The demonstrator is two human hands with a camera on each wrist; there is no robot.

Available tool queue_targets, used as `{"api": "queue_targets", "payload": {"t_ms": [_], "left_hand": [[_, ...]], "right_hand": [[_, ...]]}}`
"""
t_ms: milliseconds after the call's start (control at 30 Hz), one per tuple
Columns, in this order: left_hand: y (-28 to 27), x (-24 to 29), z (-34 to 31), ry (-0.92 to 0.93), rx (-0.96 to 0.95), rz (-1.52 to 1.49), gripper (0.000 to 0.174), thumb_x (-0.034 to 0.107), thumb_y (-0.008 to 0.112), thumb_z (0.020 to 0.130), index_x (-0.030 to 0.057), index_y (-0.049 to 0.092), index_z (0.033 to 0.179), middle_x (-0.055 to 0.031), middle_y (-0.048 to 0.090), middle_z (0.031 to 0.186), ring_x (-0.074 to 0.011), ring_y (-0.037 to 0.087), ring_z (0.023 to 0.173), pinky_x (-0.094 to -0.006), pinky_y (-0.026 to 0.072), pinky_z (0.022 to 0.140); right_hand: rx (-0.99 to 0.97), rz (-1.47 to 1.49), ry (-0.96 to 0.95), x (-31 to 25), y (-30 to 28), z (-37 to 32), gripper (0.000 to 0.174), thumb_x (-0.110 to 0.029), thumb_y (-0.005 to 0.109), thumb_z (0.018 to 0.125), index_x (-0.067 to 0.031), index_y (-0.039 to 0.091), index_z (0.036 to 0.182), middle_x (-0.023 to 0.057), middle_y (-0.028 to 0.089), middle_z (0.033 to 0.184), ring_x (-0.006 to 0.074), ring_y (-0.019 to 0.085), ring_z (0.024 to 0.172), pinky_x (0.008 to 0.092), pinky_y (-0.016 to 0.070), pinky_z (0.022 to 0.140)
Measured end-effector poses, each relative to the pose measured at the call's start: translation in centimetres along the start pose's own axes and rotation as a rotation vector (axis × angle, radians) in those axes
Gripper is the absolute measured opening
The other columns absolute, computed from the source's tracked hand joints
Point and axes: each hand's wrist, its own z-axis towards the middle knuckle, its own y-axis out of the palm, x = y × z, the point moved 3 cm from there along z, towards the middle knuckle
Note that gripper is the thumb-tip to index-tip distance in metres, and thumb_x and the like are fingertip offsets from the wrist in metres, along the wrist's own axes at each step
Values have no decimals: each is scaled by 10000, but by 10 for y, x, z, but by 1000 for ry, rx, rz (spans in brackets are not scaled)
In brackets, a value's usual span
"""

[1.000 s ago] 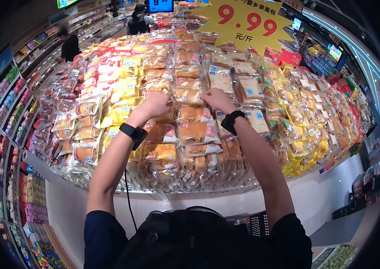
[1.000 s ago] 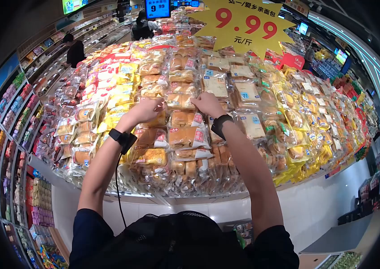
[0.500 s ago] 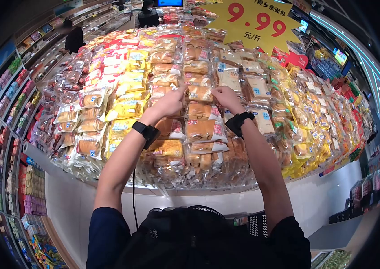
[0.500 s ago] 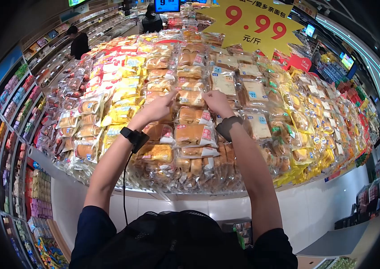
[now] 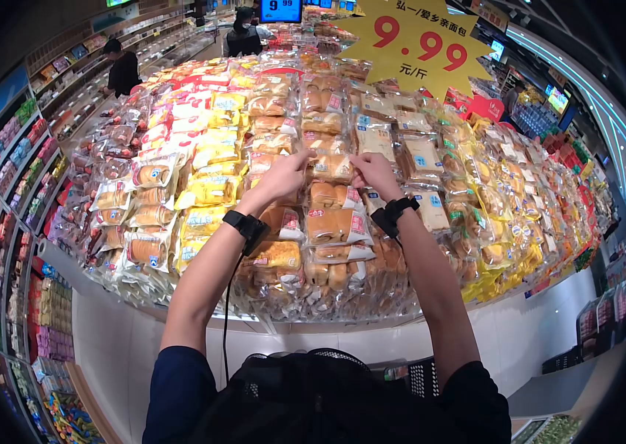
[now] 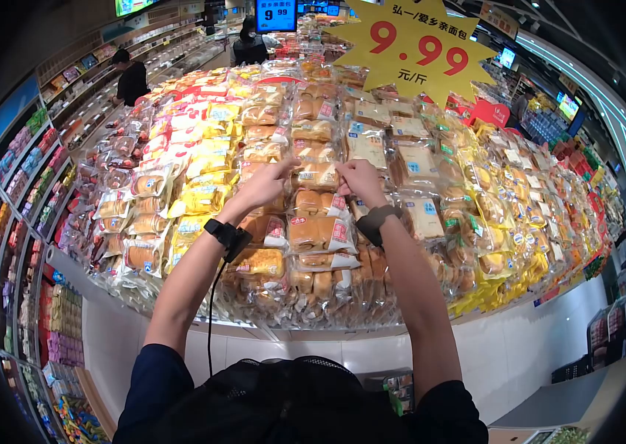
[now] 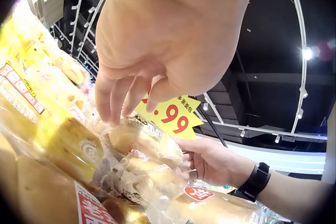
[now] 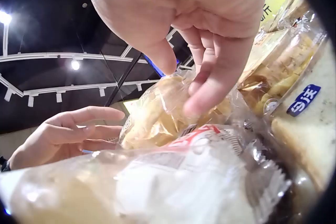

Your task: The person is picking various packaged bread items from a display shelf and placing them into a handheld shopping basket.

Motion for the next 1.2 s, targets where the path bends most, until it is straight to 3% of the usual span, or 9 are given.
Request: {"api": "queue_targets", "payload": {"t_ms": [167, 433, 533, 600, 700, 867, 1000, 1100, 1200], "left_hand": [[16, -15, 2, 17, -110, 8, 586, -50, 439, 776, 62, 572, 1335, -186, 648, 899, -306, 646, 876, -432, 484, 791], [11, 9, -8, 63, -123, 202, 431, 145, 524, 947, 72, 522, 1372, -249, 679, 1097, -420, 641, 1038, -501, 501, 873], [-1, 45, -18, -45, -171, 338, 415, 290, 545, 997, 61, 539, 1344, -267, 658, 1169, -440, 626, 1074, -524, 498, 891], [-8, 65, -35, 190, 58, 402, 452, 328, 569, 973, 19, 544, 1302, -242, 655, 1151, -423, 647, 1007, -502, 530, 868], [-18, 104, -89, 340, 129, 241, 452, 325, 597, 974, 58, 552, 1336, -224, 665, 1148, -412, 648, 991, -475, 526, 855], [13, 146, -169, 628, -212, -76, 458, 300, 637, 957, 99, 563, 1362, -112, 641, 1256, -311, 626, 1100, -419, 491, 951], [81, 130, -199, 572, -327, -352, 451, 288, 628, 962, 101, 561, 1368, -110, 655, 1211, -297, 636, 1076, -426, 490, 952], [136, 122, -207, 720, -353, -310, 428, 287, 624, 962, 94, 577, 1341, -117, 667, 1152, -283, 651, 1033, -416, 495, 937], [184, 115, -214, 703, -652, -406, 377, 294, 629, 952, 72, 595, 1254, -127, 667, 1055, -293, 663, 983, -432, 508, 866]], "right_hand": [[-34, -106, -7, 16, -5, 8, 349, -256, 653, 970, 70, 671, 847, 74, 643, 615, 126, 616, 464, 263, 471, 412], [-115, -141, 46, 5, -8, 8, 344, -261, 657, 967, 59, 668, 843, 75, 650, 655, 131, 610, 442, 256, 499, 422], [-145, -169, -20, -4, -29, 1, 298, -245, 687, 949, 47, 675, 1007, 63, 678, 775, 108, 651, 592, 248, 545, 534], [-138, -126, -181, -26, -40, -32, 351, -222, 704, 938, 2, 647, 1203, 44, 698, 928, 84, 664, 817, 237, 565, 699], [-26, -61, -289, -17, -65, -81, 329, -196, 682, 951, -5, 649, 1217, 57, 703, 975, 105, 660, 882, 255, 547, 794], [273, -415, -448, -5, -80, -200, 234, -123, 686, 915, -4, 693, 1117, 79, 730, 933, 151, 676, 902, 287, 507, 803], [360, -470, -480, 20, -72, -282, 146, -33, 625, 900, 25, 691, 1017, 112, 712, 863, 193, 670, 842, 308, 503, 792], [407, -411, -321, 46, -68, -330, 106, -26, 602, 917, 41, 679, 946, 101, 695, 815, 185, 642, 790, 308, 494, 767], [654, -429, -174, 67, -72, -366, 127, -14, 571, 939, 48, 672, 893, 94, 678, 776, 170, 617, 740, 298, 486, 727]]}}
